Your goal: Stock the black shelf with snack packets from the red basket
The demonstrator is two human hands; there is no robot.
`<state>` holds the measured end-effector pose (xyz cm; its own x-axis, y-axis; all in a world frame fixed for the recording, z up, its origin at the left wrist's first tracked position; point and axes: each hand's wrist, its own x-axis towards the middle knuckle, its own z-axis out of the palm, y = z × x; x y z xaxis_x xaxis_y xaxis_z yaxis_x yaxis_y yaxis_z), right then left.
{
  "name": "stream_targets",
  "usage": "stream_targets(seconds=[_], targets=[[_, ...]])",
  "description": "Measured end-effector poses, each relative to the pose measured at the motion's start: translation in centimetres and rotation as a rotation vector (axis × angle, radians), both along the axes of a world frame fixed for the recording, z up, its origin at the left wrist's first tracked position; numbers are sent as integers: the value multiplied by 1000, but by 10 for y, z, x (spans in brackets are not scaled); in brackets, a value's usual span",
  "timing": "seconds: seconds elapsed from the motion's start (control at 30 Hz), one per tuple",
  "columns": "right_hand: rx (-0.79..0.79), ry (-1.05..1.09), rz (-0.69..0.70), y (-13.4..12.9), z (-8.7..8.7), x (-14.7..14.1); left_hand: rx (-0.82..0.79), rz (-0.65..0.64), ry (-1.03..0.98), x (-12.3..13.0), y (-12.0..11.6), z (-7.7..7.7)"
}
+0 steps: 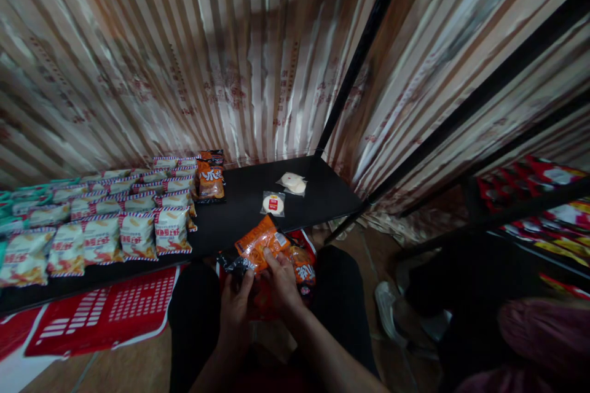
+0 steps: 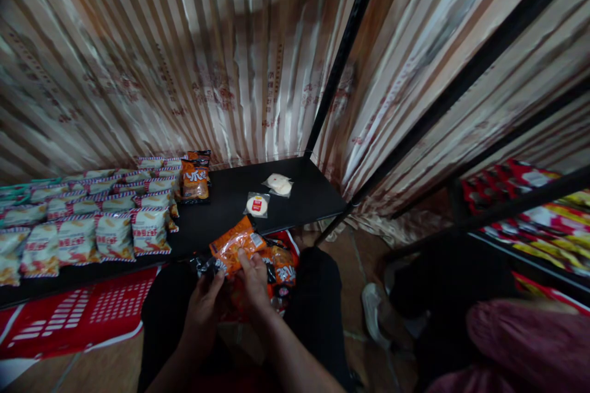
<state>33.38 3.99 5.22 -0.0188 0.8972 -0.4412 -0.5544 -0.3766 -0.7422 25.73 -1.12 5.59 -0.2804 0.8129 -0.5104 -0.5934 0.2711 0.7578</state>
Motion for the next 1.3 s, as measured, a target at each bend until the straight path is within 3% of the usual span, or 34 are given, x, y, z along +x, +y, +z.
stream_targets(seconds=[0.17,0.3,0.53,0.6,0.8,1.03,1.3], targets=[[-78,106,-53,-5,5,-8,-73,62,-26,0,7,0],[-67,131,-59,-8,8,-12,-62,105,-23,-3,8,10],[47,117,100,-16,8,-15,-45,142,53,-16,10,12],[41,114,110,-15,4,-14,-18,123,52,-21,11,11],[-55,112,-47,-8,-7,4,-7,71,160,-37,14,20],[-158,179,113,-2,-2,34,-3,-137,220,-60,14,28],[-88,189,182,-4,-2,31,41,-267,307,-80,18,25]])
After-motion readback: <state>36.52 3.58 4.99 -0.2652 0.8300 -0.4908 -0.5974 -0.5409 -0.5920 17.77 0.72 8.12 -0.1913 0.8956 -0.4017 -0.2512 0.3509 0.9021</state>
